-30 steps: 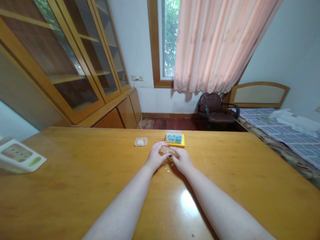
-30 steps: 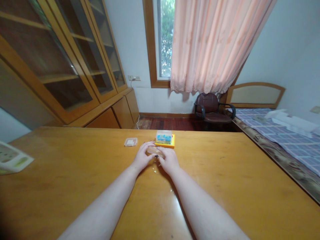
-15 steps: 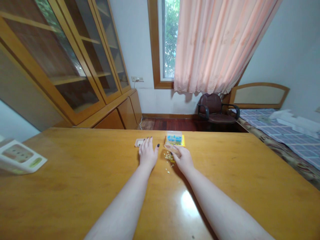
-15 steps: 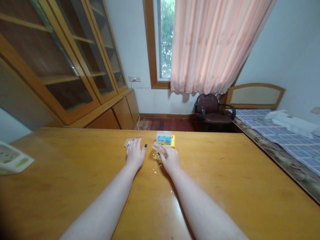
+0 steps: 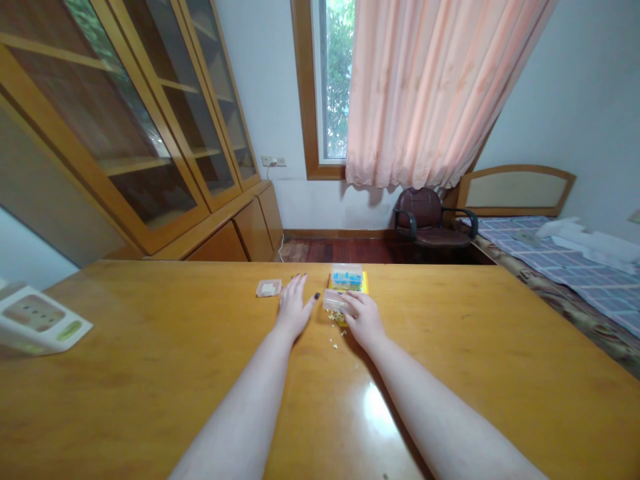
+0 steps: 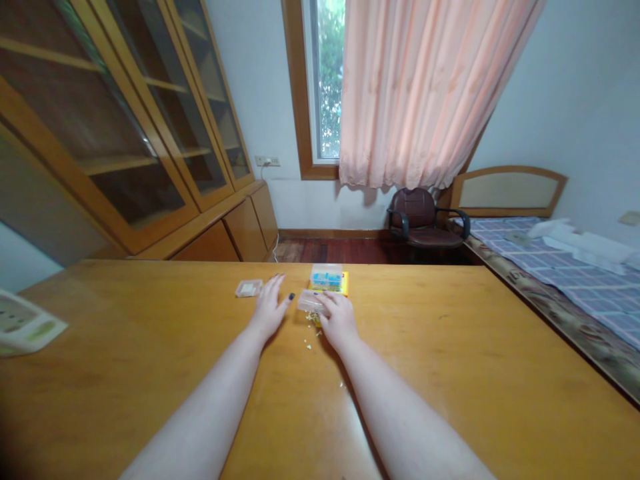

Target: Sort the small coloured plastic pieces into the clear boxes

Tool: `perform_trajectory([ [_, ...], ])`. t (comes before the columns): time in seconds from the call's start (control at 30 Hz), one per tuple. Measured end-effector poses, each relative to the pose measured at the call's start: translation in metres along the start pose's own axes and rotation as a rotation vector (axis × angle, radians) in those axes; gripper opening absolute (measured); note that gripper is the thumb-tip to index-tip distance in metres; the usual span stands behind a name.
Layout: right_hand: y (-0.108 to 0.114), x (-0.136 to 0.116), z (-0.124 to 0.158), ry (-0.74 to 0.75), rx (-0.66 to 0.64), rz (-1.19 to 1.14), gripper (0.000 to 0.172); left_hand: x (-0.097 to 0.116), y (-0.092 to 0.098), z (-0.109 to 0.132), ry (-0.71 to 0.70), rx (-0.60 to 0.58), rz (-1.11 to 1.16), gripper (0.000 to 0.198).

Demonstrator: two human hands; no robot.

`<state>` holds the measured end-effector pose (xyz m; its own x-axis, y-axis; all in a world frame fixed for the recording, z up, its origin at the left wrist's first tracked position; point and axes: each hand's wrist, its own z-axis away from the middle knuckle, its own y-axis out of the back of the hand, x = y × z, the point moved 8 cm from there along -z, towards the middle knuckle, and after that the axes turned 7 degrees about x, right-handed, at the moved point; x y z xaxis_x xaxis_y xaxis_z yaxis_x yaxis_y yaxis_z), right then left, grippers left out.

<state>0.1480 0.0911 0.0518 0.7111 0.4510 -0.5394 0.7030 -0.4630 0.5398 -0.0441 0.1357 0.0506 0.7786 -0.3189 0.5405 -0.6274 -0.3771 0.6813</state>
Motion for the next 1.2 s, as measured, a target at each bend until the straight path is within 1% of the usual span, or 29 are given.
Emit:
perform_trajectory([
  [0.03, -0.002, -0.001, 0.001, 0.018, -0.012, 0.0, 0.037, 0.018, -0.009, 0.005, -0.124, -0.11, 0.119, 0.058],
  [0.07, -0.003, -0.003, 0.001, 0.038, -0.028, -0.005, 0.037, 0.031, -0.015, 0.01, -0.2, -0.192, 0.221, 0.058],
  [0.1, -0.004, -0.005, 0.002, 0.058, -0.041, -0.012, 0.037, 0.039, -0.019, 0.013, -0.239, -0.248, 0.305, 0.058],
  [0.17, -0.004, -0.009, 0.003, 0.086, -0.051, -0.02, 0.035, 0.044, -0.022, 0.015, -0.23, -0.282, 0.402, 0.052],
  [0.2, -0.003, -0.01, 0.003, 0.092, -0.048, -0.02, 0.035, 0.042, -0.02, 0.013, -0.208, -0.265, 0.414, 0.048],
  [0.27, 0.0, -0.011, 0.002, 0.084, -0.03, -0.012, 0.036, 0.031, -0.009, 0.005, -0.164, -0.176, 0.375, 0.039],
  [0.33, 0.003, -0.01, 0.002, 0.055, -0.005, -0.004, 0.038, 0.012, 0.013, -0.006, -0.096, 0.018, 0.283, 0.034],
  [0.37, 0.005, -0.009, 0.002, 0.035, 0.006, -0.001, 0.038, -0.001, 0.025, -0.01, -0.033, 0.127, 0.222, 0.034],
  [0.4, 0.006, -0.007, 0.002, 0.017, 0.015, 0.0, 0.038, -0.013, 0.034, -0.012, 0.041, 0.212, 0.165, 0.033],
  [0.43, 0.006, -0.006, 0.002, 0.003, 0.018, -0.001, 0.037, -0.023, 0.038, -0.013, 0.088, 0.235, 0.111, 0.033],
  [0.47, 0.006, -0.004, 0.001, -0.008, 0.018, -0.002, 0.036, -0.028, 0.037, -0.014, 0.095, 0.214, 0.074, 0.034],
  [0.5, 0.006, -0.003, 0.001, -0.014, 0.018, -0.003, 0.035, -0.03, 0.032, -0.014, 0.085, 0.168, 0.047, 0.034],
  [0.6, 0.007, -0.002, 0.001, -0.009, 0.031, -0.001, 0.033, -0.027, 0.008, -0.01, -0.01, -0.005, -0.036, 0.035],
  [0.63, 0.008, -0.002, 0.001, -0.007, 0.039, 0.001, 0.033, -0.024, 0.002, -0.009, -0.043, -0.047, -0.072, 0.034],
  [0.7, 0.009, -0.002, 0.0, -0.008, 0.055, 0.004, 0.032, -0.02, -0.004, -0.007, -0.08, -0.067, -0.157, 0.031],
  [0.8, 0.009, -0.002, 0.0, -0.019, 0.062, 0.003, 0.031, -0.015, 0.002, -0.006, -0.063, 0.032, -0.276, 0.027],
  [0.87, 0.008, -0.002, 0.0, -0.021, 0.06, 0.0, 0.031, -0.005, 0.003, -0.004, -0.084, 0.059, -0.299, 0.031],
  [0.9, 0.008, -0.002, 0.0, -0.021, 0.059, -0.002, 0.031, 0.002, -0.001, -0.001, -0.122, 0.021, -0.287, 0.035],
  [0.97, 0.007, -0.002, 0.0, -0.018, 0.057, -0.007, 0.031, 0.016, -0.015, 0.005, -0.2, -0.121, -0.266, 0.042],
  [1.03, 0.007, -0.001, 0.0, -0.019, 0.055, -0.009, 0.031, 0.018, -0.024, 0.01, -0.172, -0.218, -0.311, 0.045],
  [1.07, 0.007, 0.0, 0.0, -0.02, 0.052, -0.008, 0.032, 0.016, -0.027, 0.012, -0.139, -0.246, -0.34, 0.046],
  [1.13, 0.006, 0.001, 0.0, -0.024, 0.046, 0.0, 0.032, 0.009, -0.027, 0.012, -0.054, -0.259, -0.398, 0.047],
  [1.2, 0.005, 0.002, 0.0, -0.028, 0.038, 0.008, 0.032, 0.002, -0.022, 0.01, 0.013, -0.246, -0.439, 0.048],
])
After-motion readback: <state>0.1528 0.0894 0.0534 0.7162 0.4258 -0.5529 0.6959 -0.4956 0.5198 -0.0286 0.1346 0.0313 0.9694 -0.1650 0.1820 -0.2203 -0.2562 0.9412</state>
